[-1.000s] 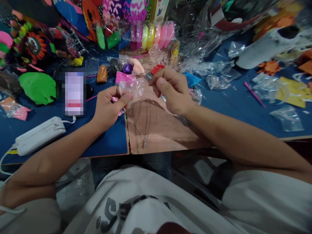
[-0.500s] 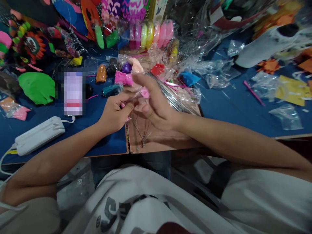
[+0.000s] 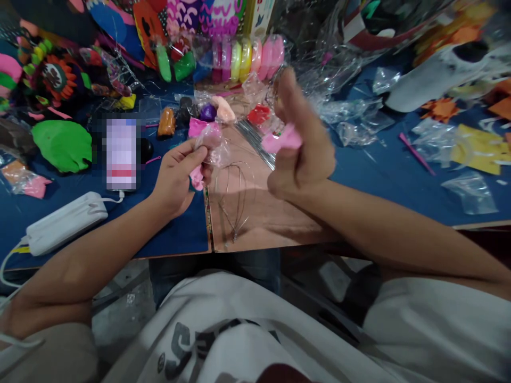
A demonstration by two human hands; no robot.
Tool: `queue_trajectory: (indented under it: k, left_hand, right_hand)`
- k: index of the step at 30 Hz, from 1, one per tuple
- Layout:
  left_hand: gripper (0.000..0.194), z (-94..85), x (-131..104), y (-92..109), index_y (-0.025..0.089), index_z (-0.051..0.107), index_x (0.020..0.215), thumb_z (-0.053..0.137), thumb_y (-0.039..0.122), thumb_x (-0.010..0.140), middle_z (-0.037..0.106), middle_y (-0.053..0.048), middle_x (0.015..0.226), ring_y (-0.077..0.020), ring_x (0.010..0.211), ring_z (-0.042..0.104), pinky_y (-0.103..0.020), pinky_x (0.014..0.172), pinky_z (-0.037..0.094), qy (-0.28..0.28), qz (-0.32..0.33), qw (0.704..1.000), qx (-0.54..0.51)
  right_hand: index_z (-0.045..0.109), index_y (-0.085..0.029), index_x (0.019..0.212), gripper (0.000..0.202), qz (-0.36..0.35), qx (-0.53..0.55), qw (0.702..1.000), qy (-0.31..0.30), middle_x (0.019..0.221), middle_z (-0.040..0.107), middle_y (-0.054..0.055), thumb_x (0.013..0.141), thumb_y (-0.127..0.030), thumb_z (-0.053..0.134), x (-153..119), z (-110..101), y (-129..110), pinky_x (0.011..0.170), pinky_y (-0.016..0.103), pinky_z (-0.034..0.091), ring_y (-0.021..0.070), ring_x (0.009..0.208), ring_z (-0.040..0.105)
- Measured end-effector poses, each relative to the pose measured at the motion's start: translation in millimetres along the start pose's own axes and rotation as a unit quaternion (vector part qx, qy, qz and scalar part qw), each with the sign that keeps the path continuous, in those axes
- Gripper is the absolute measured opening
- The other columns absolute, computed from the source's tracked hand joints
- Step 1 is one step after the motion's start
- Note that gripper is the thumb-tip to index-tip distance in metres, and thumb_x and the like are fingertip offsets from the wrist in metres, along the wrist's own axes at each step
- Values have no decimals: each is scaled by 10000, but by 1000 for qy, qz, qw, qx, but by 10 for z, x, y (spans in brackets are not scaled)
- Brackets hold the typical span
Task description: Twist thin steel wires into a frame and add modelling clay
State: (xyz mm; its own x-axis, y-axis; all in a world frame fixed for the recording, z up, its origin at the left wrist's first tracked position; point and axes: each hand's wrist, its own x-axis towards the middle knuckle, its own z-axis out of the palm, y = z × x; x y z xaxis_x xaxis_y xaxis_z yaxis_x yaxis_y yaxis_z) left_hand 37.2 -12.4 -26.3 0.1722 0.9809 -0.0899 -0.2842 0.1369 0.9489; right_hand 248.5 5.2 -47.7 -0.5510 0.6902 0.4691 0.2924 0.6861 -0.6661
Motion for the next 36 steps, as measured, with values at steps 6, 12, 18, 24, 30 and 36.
queue_trajectory:
  k: [6,12,18,24,30,36]
  left_hand:
    - [495,47,-77,-128,216,638,696,994,544,796,558,33,608,-81,533,452,-272,510,389,-52,-15,999,0]
    - [360,32,-81,-59,197,738,848,988,448,780,702,-14,721,-140,633,683,-236,473,350,-45,-43,998,-15]
    - [283,-43,-1,-45,202,733,932,901,409,833,768,-43,826,-180,730,749,-237,464,385,-22,-67,996,-56]
    - [323,-53,-32,-26,202,766,980,856,466,817,802,-98,869,-215,706,737,-277,468,423,-72,-131,987,-63]
    - [334,-101,-27,-49,202,790,1069,791,422,818,813,-100,967,-203,767,752,-339,659,606,-59,-104,988,-94]
    - [321,-96,-10,-95,219,764,1059,737,460,848,822,-134,1169,-315,1181,791,-449,921,680,-43,-59,990,-120]
  right_hand:
    - [510,-593,1649,562,-22,-100,994,-42,1694,625,-68,1093,-604,592,-24,119,100,1414,692,349,328,1721,424]
    - [390,-544,1703,529,-174,-137,967,127,1678,643,-16,1183,-475,325,-149,42,103,1363,744,377,340,1653,527]
    - [616,-472,1587,481,-132,-148,961,194,1228,751,106,1121,-482,496,-89,-161,222,1001,638,587,381,1110,726]
    - [788,-396,1174,312,-52,-194,978,50,983,717,82,1014,-642,683,-59,-240,443,1168,742,402,404,1110,666]
    - [720,-248,1294,390,79,-336,928,140,1139,750,172,931,-388,699,17,-463,515,1081,741,447,463,1165,659]
    - [538,-342,1480,455,-28,-177,963,203,1274,636,141,1029,-402,547,14,-301,325,1043,640,536,389,1149,637]
